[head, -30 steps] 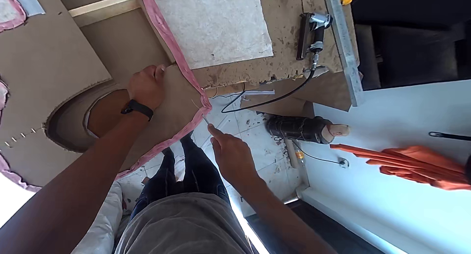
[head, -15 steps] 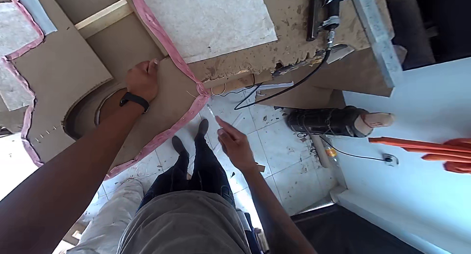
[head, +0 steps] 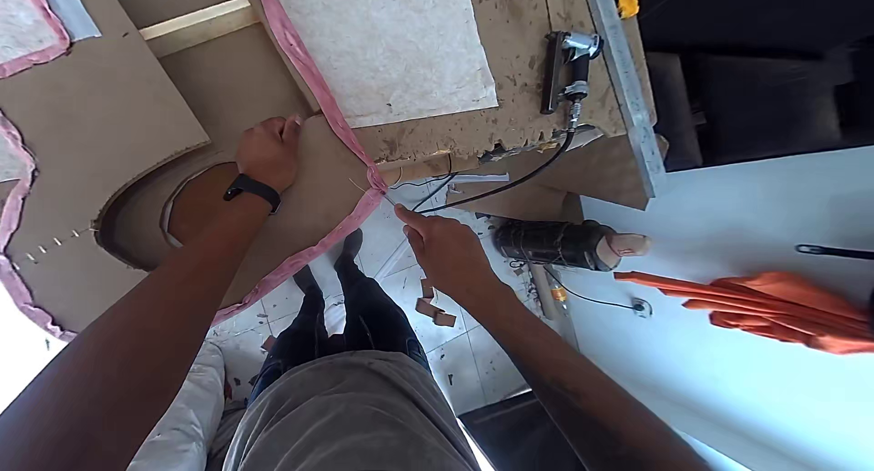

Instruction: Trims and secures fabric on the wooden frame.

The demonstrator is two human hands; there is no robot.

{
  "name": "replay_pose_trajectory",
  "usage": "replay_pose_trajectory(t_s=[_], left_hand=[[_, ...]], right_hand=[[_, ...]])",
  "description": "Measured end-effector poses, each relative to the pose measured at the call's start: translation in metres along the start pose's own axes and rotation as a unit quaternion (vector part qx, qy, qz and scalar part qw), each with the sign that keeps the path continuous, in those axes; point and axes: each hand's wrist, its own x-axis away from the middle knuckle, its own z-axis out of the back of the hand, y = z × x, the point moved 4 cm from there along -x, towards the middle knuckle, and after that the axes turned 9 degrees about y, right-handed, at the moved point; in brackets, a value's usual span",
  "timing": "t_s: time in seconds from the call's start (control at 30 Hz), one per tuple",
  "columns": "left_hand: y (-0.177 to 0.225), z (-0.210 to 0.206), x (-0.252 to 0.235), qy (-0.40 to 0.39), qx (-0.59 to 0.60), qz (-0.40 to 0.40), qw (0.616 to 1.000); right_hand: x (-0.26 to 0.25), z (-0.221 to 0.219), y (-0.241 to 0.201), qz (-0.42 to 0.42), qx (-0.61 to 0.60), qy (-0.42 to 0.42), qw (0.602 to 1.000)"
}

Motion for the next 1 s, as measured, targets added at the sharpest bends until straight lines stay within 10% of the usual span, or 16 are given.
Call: replay_pose_trajectory(t_s=[0.8,1.0], left_hand=[[-0.001,-0.001,0.000,-0.013,-0.016,0.012,1.000],[0.004,-0.002,-0.002,-0.011,-0.029,0.011,0.999]], right_hand=[[-0.019,0.018,-0.026,-0.024,0.095,-0.078,0.992],[0.000,-0.040,-0.001,-0.137,-0.208,0.062,0.966]])
